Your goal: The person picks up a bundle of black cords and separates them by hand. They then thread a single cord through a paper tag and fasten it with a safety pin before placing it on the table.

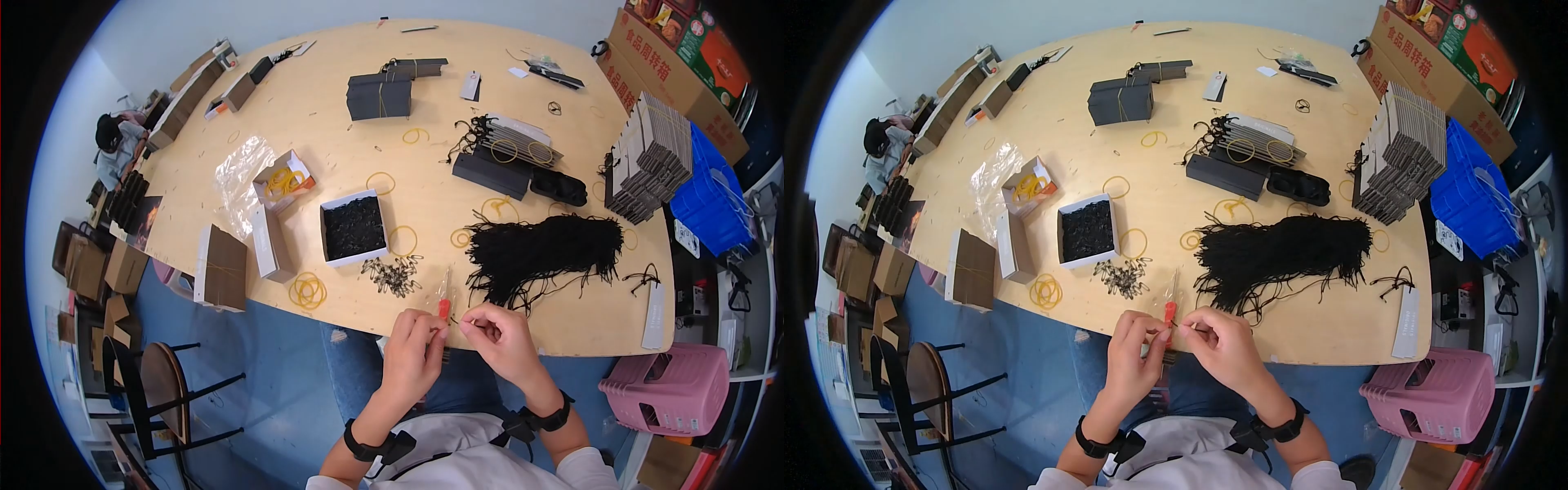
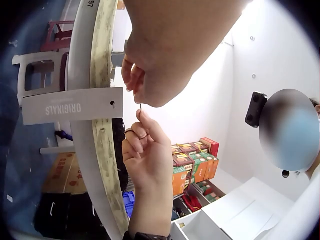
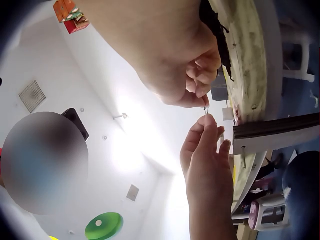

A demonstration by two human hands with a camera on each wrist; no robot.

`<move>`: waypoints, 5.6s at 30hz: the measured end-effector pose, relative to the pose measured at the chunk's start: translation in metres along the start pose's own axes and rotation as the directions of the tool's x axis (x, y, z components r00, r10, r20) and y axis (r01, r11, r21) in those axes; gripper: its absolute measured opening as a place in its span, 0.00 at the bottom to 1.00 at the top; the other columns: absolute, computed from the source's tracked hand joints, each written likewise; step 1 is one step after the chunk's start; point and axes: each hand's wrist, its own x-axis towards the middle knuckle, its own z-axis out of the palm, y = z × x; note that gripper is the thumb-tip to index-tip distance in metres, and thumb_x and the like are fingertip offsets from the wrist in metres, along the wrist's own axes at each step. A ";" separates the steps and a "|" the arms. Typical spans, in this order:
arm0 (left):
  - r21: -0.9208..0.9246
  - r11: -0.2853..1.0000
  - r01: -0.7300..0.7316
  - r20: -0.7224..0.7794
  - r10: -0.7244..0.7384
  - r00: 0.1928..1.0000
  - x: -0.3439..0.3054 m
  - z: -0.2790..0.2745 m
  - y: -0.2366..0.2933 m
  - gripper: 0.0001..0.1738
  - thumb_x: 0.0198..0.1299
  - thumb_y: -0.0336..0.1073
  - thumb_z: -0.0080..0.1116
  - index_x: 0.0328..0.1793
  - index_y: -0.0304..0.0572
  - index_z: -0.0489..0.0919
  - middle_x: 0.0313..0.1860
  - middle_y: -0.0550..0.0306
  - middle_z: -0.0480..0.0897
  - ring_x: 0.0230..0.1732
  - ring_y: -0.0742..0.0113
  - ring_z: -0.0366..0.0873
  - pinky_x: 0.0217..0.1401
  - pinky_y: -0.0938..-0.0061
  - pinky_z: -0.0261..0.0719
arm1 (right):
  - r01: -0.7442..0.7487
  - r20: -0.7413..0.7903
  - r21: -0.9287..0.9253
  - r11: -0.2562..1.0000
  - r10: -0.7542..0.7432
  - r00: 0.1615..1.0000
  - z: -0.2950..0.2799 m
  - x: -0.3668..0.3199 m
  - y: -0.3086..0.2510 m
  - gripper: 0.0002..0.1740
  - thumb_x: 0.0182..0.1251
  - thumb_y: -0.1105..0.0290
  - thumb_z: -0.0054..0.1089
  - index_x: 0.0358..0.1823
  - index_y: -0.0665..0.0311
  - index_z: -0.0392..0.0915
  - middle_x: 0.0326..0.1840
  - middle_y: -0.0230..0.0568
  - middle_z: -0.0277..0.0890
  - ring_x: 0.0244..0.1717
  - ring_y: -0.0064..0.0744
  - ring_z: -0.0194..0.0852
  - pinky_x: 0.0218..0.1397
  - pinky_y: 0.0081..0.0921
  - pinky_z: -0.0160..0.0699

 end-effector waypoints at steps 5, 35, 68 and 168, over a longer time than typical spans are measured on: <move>0.003 1.000 0.005 -0.011 -0.005 1.000 -0.001 0.000 0.000 0.07 0.55 0.23 0.61 0.39 0.38 0.76 0.36 0.50 0.75 0.37 0.52 0.76 0.36 0.66 0.75 | -0.010 0.023 -0.010 1.000 0.010 1.000 -0.001 -0.001 0.002 0.02 0.63 0.76 0.63 0.33 0.67 0.79 0.20 0.21 0.69 0.19 0.05 0.55 0.21 0.11 0.51; 0.047 0.994 -0.103 0.075 0.099 0.992 -0.001 -0.003 0.001 0.10 0.52 0.21 0.61 0.40 0.38 0.77 0.38 0.50 0.75 0.39 0.52 0.76 0.40 0.67 0.76 | -0.050 0.057 0.091 0.995 0.044 0.997 -0.006 0.000 0.012 0.04 0.65 0.73 0.63 0.36 0.67 0.80 0.22 0.24 0.73 0.21 0.07 0.60 0.23 0.11 0.58; -0.404 0.906 0.128 -0.306 -0.266 0.914 0.009 0.011 -0.010 0.03 0.65 0.27 0.58 0.39 0.36 0.76 0.36 0.64 0.76 0.36 0.79 0.74 0.42 0.84 0.71 | 0.019 -0.061 0.293 0.956 -0.002 0.998 -0.028 0.003 0.012 0.09 0.59 0.77 0.67 0.41 0.64 0.82 0.27 0.22 0.70 0.25 0.08 0.61 0.27 0.11 0.58; -0.478 0.821 0.311 0.331 -0.160 0.930 -0.022 -0.009 0.045 0.09 0.65 0.29 0.58 0.50 0.37 0.75 0.25 0.64 0.75 0.23 0.83 0.68 0.25 0.85 0.65 | -0.023 0.072 0.284 0.959 0.002 0.997 -0.033 -0.047 -0.014 0.05 0.64 0.79 0.61 0.36 0.68 0.73 0.34 0.32 0.72 0.33 0.17 0.70 0.36 0.14 0.70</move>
